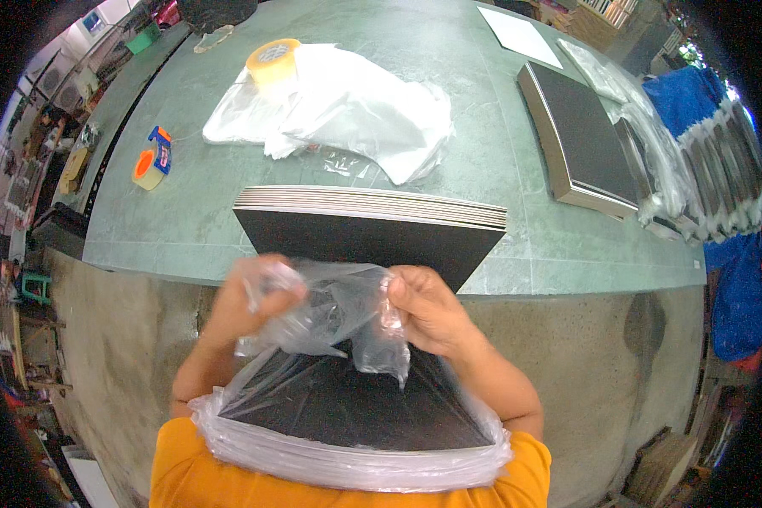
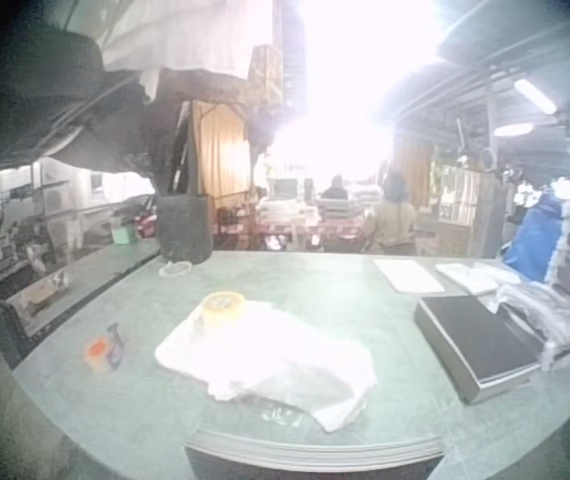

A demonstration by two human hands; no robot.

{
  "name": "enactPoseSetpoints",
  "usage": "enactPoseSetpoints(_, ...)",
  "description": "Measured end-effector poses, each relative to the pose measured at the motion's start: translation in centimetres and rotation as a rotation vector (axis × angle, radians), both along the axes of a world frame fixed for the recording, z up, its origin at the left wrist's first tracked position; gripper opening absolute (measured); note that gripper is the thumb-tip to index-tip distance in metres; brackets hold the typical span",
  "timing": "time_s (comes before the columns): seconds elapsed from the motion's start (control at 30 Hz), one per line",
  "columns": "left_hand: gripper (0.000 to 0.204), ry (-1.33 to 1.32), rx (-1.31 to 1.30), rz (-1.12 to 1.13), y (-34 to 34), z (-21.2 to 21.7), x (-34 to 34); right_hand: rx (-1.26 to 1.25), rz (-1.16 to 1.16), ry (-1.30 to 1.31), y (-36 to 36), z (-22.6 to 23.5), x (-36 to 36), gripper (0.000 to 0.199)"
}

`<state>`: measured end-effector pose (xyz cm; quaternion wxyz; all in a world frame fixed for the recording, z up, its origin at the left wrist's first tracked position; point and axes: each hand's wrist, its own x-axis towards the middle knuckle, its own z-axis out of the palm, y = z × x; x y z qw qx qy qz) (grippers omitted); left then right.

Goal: The person wraps individual stacks of paper in clear plastic sheets by hand, folding the plastic around each stack and tucking the edges beneath the paper.

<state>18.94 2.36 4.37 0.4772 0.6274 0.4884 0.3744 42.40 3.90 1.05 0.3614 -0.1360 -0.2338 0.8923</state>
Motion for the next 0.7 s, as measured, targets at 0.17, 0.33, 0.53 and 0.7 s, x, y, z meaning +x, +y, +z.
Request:
enactPoseSetpoints(0.17,0.019,0.224,0.231,0.308,0.1,2.8,-2.5,0.171,-0.022,-0.263,-0.2,0.1,1.1,0.014)
enactPoseSetpoints(0.33,0.018,0.06,0.262,-0.207,0.0,2.4,4.0,0.294,-0.085,-0.402,-0.1,0.4,-2.9,0.025)
enactPoseSetpoints(0.53,0.015,-0.074,-0.053,-0.149,0.6,1.1,2.6,0.138,-0.079,-0.273,0.1,0.1,-1.6,0.033)
enactPoseSetpoints(0.7,0.022,-0.077,0.067,-0.206,0.4,1.0,3.6,0.341,-0.071,-0.375,-0.1,-0.1,-2.2,0.035)
